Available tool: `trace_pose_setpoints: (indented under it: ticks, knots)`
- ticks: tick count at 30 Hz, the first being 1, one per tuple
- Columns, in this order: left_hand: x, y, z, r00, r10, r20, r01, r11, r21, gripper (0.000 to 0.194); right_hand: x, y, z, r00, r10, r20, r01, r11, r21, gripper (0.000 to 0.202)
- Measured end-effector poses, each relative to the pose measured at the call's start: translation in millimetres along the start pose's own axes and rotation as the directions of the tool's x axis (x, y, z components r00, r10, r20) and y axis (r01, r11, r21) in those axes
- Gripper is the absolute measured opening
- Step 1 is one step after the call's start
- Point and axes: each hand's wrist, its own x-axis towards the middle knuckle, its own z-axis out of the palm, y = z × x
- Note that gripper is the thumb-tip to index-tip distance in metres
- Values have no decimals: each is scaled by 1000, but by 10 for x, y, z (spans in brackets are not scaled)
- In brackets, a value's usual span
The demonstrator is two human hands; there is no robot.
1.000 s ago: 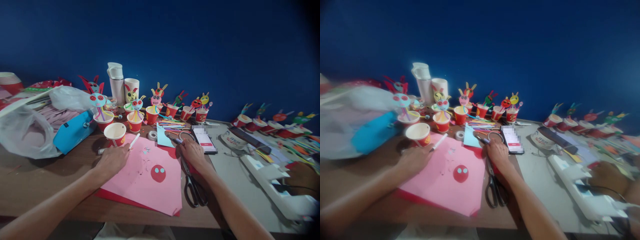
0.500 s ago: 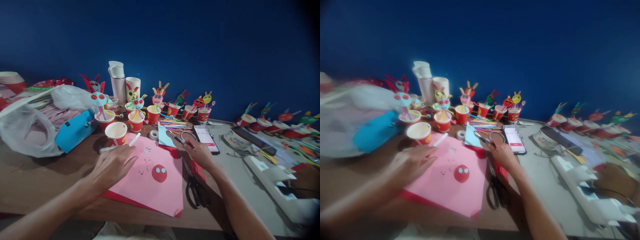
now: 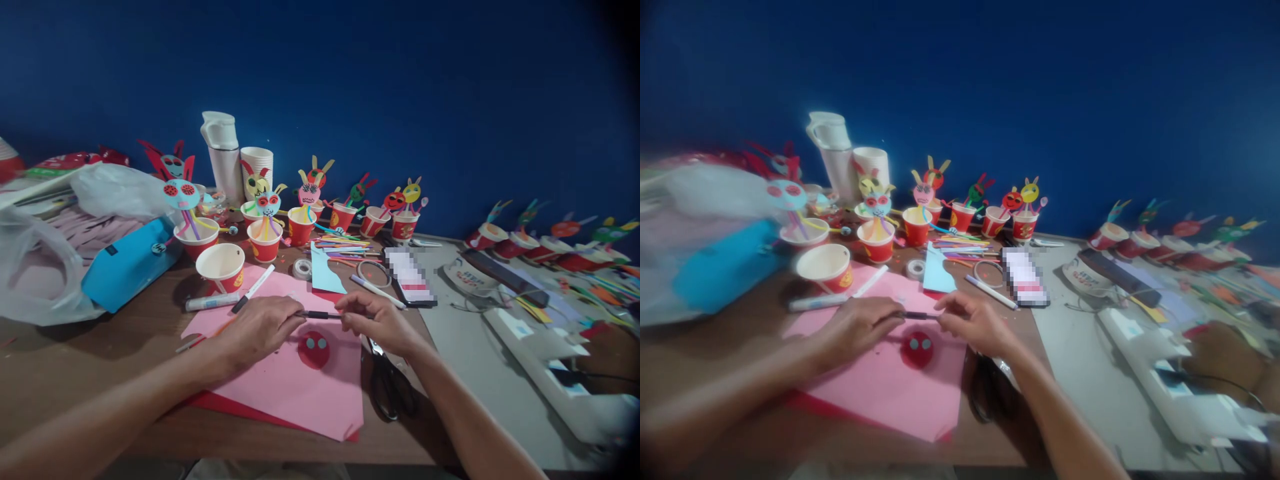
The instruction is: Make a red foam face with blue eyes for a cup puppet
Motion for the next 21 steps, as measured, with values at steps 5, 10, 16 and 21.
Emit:
trace_pose_setpoints:
  ticks: [5,10,16,21]
  knots:
    - [-5,-11,-6,997,-83,-5,81,985,-149,28,31,73,7,991,-122,63,76,870,487,42]
    - [-17,98,35,988,-149,47,156,952,-263,32,66,64,238,982,-178,-61,185,849,495,42]
    - [-77,267,32,987,-111,112,140,942,-304,26,-13,14,316,972,-180,-149,221,915,338,20]
    - [-380,170,-70,957,-212,199,249,951,-182,39,33,37,-300,817,-198,-542,416,853,315,27]
